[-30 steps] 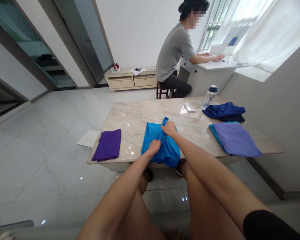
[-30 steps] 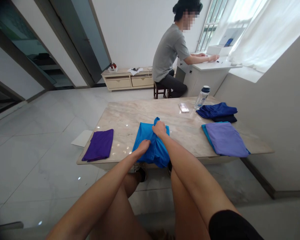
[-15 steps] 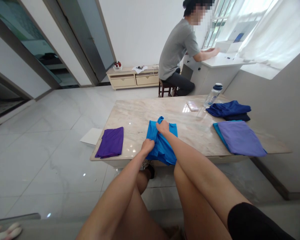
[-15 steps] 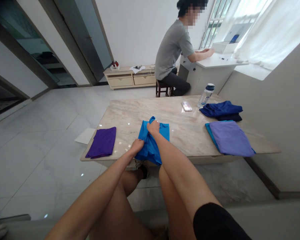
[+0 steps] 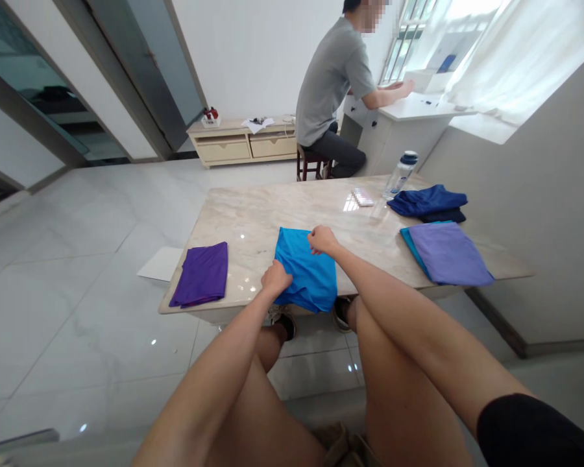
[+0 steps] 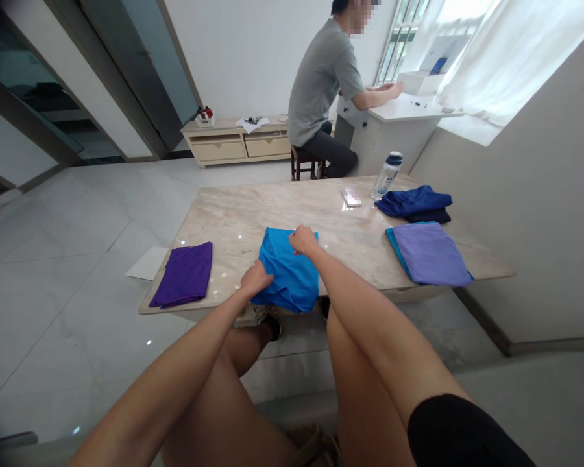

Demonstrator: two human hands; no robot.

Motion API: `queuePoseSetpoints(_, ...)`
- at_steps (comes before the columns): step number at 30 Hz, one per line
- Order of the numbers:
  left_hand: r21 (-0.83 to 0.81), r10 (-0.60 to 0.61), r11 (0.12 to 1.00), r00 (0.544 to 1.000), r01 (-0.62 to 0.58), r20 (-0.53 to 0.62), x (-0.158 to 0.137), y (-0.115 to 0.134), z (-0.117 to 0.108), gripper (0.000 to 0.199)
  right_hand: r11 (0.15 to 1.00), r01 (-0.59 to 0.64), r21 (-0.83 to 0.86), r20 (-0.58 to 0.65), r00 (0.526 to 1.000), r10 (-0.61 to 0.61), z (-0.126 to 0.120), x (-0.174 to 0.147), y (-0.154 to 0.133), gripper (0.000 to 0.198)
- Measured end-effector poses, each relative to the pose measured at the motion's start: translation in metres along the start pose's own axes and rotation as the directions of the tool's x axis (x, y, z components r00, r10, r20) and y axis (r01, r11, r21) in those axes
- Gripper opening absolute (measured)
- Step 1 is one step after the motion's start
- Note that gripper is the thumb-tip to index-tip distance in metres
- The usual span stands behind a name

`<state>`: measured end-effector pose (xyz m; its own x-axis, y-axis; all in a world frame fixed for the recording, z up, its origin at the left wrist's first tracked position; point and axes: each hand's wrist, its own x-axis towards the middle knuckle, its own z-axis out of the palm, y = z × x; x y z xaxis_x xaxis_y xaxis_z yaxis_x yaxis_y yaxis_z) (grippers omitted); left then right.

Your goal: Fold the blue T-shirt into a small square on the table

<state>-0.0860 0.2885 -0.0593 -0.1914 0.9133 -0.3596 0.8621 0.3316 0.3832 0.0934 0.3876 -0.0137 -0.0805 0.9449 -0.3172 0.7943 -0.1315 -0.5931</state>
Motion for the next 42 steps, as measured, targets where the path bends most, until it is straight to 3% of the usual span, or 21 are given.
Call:
queuePoseSetpoints(3,0.009,0.014,1.0,1.0,-0.014,0.011,0.006,-0.006,-0.007,0.045,0.995,0.044,-0.087,0.163,0.986,-0.03,0.007,-0.014,0.006,0.023)
queuePoseSetpoints(5,0.002,0.015,1.0,1.0,-0.015,0.001,0.01,-0.015,-0.014,0.041,0.987,0.111,-0.118,0.301,0.951,-0.071,0.019,-0.033,0.006,0.02)
queuePoseSetpoints(8,-0.007,0.01,1.0,1.0,-0.01,-0.021,0.012,-0.029,-0.021,0.038,0.957,0.268,-0.113,0.528,0.832,-0.171,0.038,-0.057,0.001,0.006)
queuePoseSetpoints(10,-0.012,0.005,1.0,1.0,-0.005,-0.02,0.01,-0.037,-0.022,0.032,0.928,0.355,-0.11,0.593,0.773,-0.225,0.042,-0.057,-0.004,0.005)
queuePoseSetpoints(12,-0.012,0.004,1.0,1.0,-0.004,-0.006,0.005,-0.043,-0.021,0.031,0.905,0.397,-0.151,0.522,0.81,-0.268,0.036,-0.038,-0.01,0.009)
queuePoseSetpoints(15,0.062,0.032,0.997,0.998,-0.035,0.045,-0.002,-0.048,-0.018,0.046,0.884,0.385,-0.266,0.263,0.911,-0.318,0.019,0.01,-0.014,0.031)
queuePoseSetpoints(17,0.145,0.053,0.987,0.995,-0.066,0.089,-0.006,-0.051,-0.017,0.044,0.881,0.337,-0.332,0.116,0.942,-0.316,0.012,0.043,-0.013,0.041)
queuePoseSetpoints(21,0.213,0.106,0.968,0.987,-0.13,0.122,-0.006,-0.058,-0.014,0.028,0.872,0.276,-0.405,0.04,0.958,-0.284,0.018,0.084,0.0,0.046)
queuePoseSetpoints(25,0.175,0.195,0.96,0.97,-0.219,0.144,0.002,-0.066,-0.013,0.021,0.861,0.275,-0.427,0.084,0.961,-0.265,0.028,0.104,0.008,0.026)
queuePoseSetpoints(30,0.166,0.16,0.969,0.978,-0.181,0.132,0.014,-0.074,-0.018,0.016,0.855,0.283,-0.435,-0.028,0.945,-0.327,0.023,0.113,0.008,0.03)
queuePoseSetpoints(32,0.172,0.126,0.975,0.986,-0.144,0.113,0.018,-0.075,-0.022,0.019,0.833,0.312,-0.456,-0.088,0.916,-0.392,0.015,0.106,0.004,0.034)
queuePoseSetpoints(34,0.186,0.101,0.975,0.99,-0.119,0.102,0.019,-0.074,-0.025,0.022,0.806,0.332,-0.491,-0.067,0.907,-0.415,0.006,0.091,-0.002,0.04)
queuePoseSetpoints(36,0.223,0.089,0.969,0.991,-0.109,0.101,0.018,-0.069,-0.028,0.025,0.783,0.339,-0.522,0.027,0.924,-0.382,0.0,0.064,-0.007,0.04)
queuePoseSetpoints(39,0.289,0.073,0.952,0.99,-0.105,0.119,0.014,-0.055,-0.031,0.029,0.771,0.357,-0.528,0.178,0.934,-0.31,0.007,0.005,-0.001,0.023)
queuePoseSetpoints(41,0.317,0.064,0.943,0.989,-0.103,0.132,0.011,-0.044,-0.031,0.026,0.795,0.379,-0.473,0.328,0.914,-0.24,0.023,-0.038,0.015,0.01)
queuePoseSetpoints(42,0.325,0.059,0.94,0.989,-0.1,0.135,0.01,-0.039,-0.031,0.023,0.832,0.363,-0.42,0.456,0.877,-0.152,0.033,-0.058,0.026,0.01)
